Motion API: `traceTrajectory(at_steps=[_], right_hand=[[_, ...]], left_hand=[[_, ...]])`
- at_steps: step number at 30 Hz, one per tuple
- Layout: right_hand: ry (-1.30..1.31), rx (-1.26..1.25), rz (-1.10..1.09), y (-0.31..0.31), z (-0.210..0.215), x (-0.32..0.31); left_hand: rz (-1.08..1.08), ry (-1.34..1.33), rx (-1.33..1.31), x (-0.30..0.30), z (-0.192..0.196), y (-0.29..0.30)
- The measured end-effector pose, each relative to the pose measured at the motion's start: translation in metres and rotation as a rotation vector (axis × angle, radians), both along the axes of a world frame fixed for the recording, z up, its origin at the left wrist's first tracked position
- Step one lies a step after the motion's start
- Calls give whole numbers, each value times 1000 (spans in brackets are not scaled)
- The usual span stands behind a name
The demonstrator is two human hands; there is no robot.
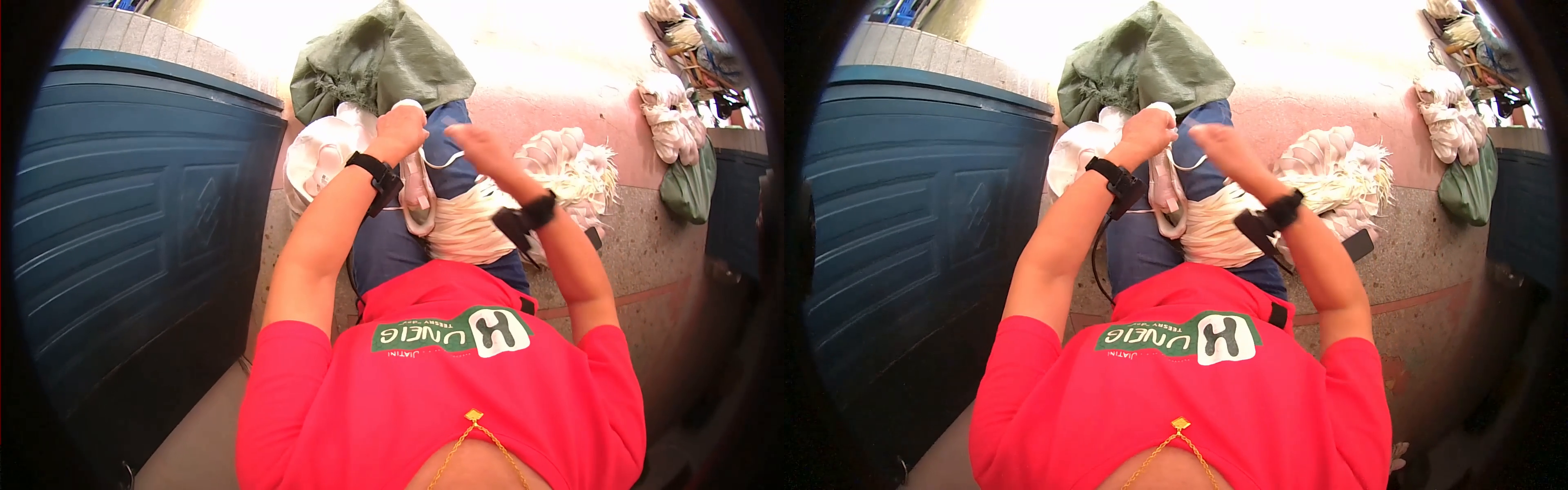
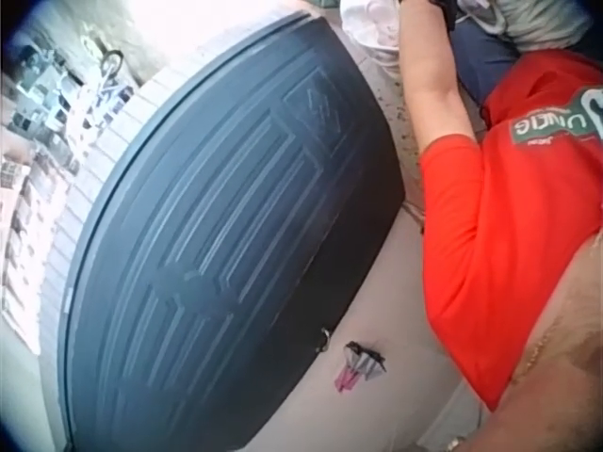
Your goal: The recorder is lacing up shoes and packing them into bundles in a workshop environment.
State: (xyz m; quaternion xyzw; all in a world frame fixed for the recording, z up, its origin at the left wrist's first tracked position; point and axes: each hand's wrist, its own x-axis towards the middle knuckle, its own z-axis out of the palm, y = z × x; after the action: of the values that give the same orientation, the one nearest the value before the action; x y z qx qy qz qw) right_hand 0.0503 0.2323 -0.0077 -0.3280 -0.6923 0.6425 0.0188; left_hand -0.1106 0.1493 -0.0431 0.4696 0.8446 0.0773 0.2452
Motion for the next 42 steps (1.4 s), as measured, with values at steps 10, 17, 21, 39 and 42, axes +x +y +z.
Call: traceTrajectory(at_steps=[10,17,21,39,42], right_hand=[[-91,820,501,-41,-26,20],[-106,763,626,-37,-16,36],[-70,528,368,-6,-38,47],[40,593,416,-14,-57,-68],[92,421,338,-20,-51,-68]], left_hand=[[-135,84,2,12,2,-1],[-216,224,110,10,0,0],[-126,226,290,-7,6,-24],[454,-343,412,18,-4,-91],[393,-167,392,12,-4,-89]])
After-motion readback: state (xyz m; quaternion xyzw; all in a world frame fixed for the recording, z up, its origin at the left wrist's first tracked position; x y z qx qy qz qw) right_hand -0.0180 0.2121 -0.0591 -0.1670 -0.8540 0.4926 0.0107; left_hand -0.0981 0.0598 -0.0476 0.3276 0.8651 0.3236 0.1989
